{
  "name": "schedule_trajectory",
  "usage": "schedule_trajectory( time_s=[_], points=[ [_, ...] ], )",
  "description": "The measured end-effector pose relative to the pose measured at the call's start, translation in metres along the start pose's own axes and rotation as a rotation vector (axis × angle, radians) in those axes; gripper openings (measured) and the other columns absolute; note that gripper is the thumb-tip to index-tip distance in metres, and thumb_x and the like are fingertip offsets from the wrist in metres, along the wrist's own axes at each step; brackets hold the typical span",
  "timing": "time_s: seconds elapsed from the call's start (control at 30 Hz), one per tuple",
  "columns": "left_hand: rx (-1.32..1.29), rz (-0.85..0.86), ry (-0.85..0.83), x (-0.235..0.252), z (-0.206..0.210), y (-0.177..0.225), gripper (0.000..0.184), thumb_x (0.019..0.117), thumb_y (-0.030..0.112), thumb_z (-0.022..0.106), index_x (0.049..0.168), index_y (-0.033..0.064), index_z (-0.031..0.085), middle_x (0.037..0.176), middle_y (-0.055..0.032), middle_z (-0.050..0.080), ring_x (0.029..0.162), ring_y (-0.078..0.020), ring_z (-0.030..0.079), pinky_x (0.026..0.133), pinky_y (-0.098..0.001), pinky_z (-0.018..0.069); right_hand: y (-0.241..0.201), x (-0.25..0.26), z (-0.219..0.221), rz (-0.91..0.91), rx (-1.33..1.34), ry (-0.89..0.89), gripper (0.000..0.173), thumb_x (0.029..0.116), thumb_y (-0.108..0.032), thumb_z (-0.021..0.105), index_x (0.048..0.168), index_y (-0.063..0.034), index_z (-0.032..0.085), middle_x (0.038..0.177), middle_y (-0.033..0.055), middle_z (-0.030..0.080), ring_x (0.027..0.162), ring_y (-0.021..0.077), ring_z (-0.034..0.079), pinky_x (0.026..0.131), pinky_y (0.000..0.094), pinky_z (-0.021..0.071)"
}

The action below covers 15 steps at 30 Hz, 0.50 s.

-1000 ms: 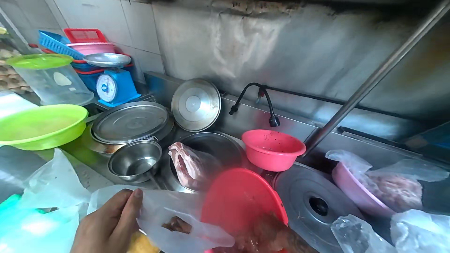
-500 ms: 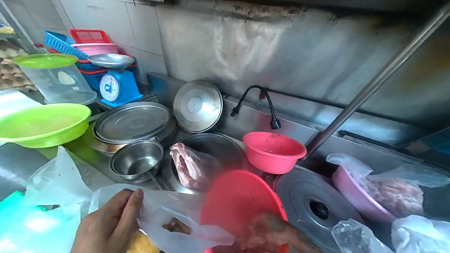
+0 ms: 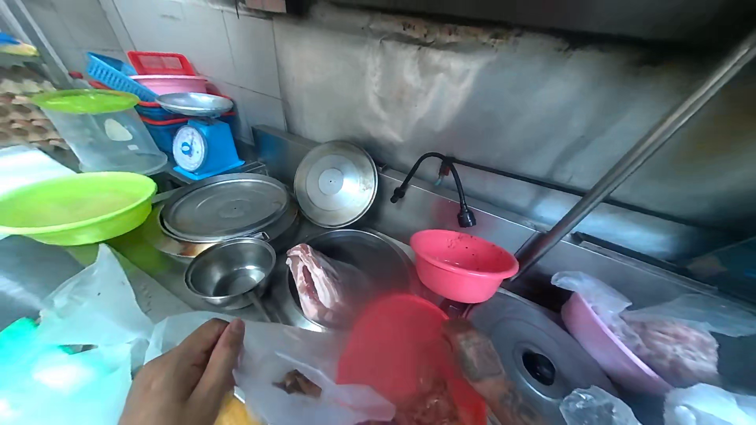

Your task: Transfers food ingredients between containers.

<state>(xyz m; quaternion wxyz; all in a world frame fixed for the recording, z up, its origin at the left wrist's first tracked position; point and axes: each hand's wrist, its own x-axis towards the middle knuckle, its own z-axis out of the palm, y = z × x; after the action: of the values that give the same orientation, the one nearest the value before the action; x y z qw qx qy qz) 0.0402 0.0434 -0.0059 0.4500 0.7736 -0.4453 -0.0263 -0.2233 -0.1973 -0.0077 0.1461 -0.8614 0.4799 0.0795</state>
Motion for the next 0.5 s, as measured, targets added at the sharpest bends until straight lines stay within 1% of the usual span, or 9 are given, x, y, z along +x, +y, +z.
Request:
schedule_trajectory(
  time_s=[0.07,0.13,0.2,0.23,0.27,0.3,0.33,0.4,0.5],
  points=[
    [0.008,-0.015,0.007,-0.002,-0.001,0.000,0.042,0.1087,0.029,0.042,0.086,0.0000,0.063,0.062,-0.0037,0.059,0.051,-0.0102,0.058,0.049,-0.0324,0.0509,0.025,0.014,0.030,-0.121,0.011,0.032,0.040,0.1089,-0.022,0.046,0.124,0.0076,0.067,0.135,0.0287,0.062,0.131,0.0446,0.056,0.113,0.0539,0.0396],
    [0.010,-0.011,0.000,0.001,0.000,0.002,0.043,0.1091,0.030,0.042,0.085,0.0004,0.062,0.062,-0.0031,0.059,0.051,-0.0099,0.058,0.050,-0.0321,0.0506,0.067,0.037,0.076,-0.273,0.001,0.061,0.037,0.1031,-0.011,0.051,0.137,-0.0037,0.064,0.148,0.0227,0.054,0.135,0.0430,0.053,0.113,0.0548,0.0420],
    [0.009,-0.010,-0.014,0.002,0.000,0.001,0.043,0.1093,0.031,0.042,0.086,0.0008,0.062,0.063,-0.0033,0.059,0.052,-0.0105,0.058,0.050,-0.0328,0.0507,0.083,0.044,0.102,-0.295,-0.062,-0.074,0.060,0.0948,0.000,0.056,0.154,-0.0085,0.047,0.162,0.0257,0.035,0.141,0.0511,0.042,0.112,0.0648,0.0389],
    [0.006,-0.006,-0.019,0.003,0.000,0.001,0.043,0.1093,0.031,0.043,0.086,0.0008,0.062,0.063,-0.0034,0.059,0.052,-0.0105,0.059,0.050,-0.0328,0.0511,0.079,0.041,0.106,-0.266,-0.076,-0.124,0.057,0.0962,-0.002,0.057,0.152,-0.0057,0.049,0.159,0.0269,0.039,0.142,0.0506,0.042,0.113,0.0646,0.0376],
    [0.001,-0.005,-0.017,0.003,0.000,-0.001,0.042,0.1092,0.030,0.043,0.086,0.0008,0.062,0.063,-0.0036,0.060,0.053,-0.0104,0.059,0.050,-0.0328,0.0516,0.075,0.040,0.111,-0.232,-0.083,-0.125,0.045,0.0994,-0.009,0.056,0.144,-0.0033,0.057,0.150,0.0267,0.051,0.137,0.0481,0.049,0.110,0.0633,0.0408],
    [-0.003,-0.010,-0.016,0.003,0.000,-0.001,0.042,0.1092,0.030,0.043,0.086,0.0012,0.062,0.063,-0.0032,0.060,0.052,-0.0098,0.059,0.050,-0.0322,0.0516,0.068,0.039,0.115,-0.175,-0.098,-0.141,0.039,0.1031,-0.023,0.053,0.134,-0.0019,0.064,0.140,0.0256,0.060,0.131,0.0457,0.056,0.107,0.0630,0.0444],
    [-0.003,-0.014,-0.018,0.002,0.000,-0.001,0.042,0.1092,0.030,0.043,0.086,0.0015,0.062,0.064,-0.0027,0.060,0.052,-0.0093,0.059,0.050,-0.0316,0.0514,0.055,0.036,0.113,-0.081,-0.103,-0.222,0.047,0.1052,-0.036,0.050,0.130,0.0002,0.065,0.137,0.0265,0.061,0.130,0.0453,0.056,0.106,0.0640,0.0435],
    [-0.005,-0.017,-0.022,0.002,0.002,0.000,0.042,0.1091,0.030,0.042,0.086,0.0015,0.062,0.064,-0.0023,0.059,0.052,-0.0094,0.058,0.050,-0.0316,0.0512,0.043,0.040,0.124,0.053,-0.136,-0.326,0.061,0.1021,-0.047,0.053,0.136,0.0032,0.059,0.137,0.0288,0.059,0.129,0.0466,0.056,0.105,0.0655,0.0433],
    [-0.005,-0.010,-0.019,0.003,0.002,0.001,0.042,0.1097,0.031,0.042,0.085,0.0023,0.061,0.063,-0.0024,0.059,0.052,-0.0100,0.058,0.050,-0.0327,0.0511,0.044,0.052,0.157,0.135,-0.140,-0.267,0.072,0.0938,-0.047,0.066,0.145,0.0013,0.051,0.135,0.0283,0.060,0.124,0.0466,0.059,0.098,0.0646,0.0489]
  ],
)
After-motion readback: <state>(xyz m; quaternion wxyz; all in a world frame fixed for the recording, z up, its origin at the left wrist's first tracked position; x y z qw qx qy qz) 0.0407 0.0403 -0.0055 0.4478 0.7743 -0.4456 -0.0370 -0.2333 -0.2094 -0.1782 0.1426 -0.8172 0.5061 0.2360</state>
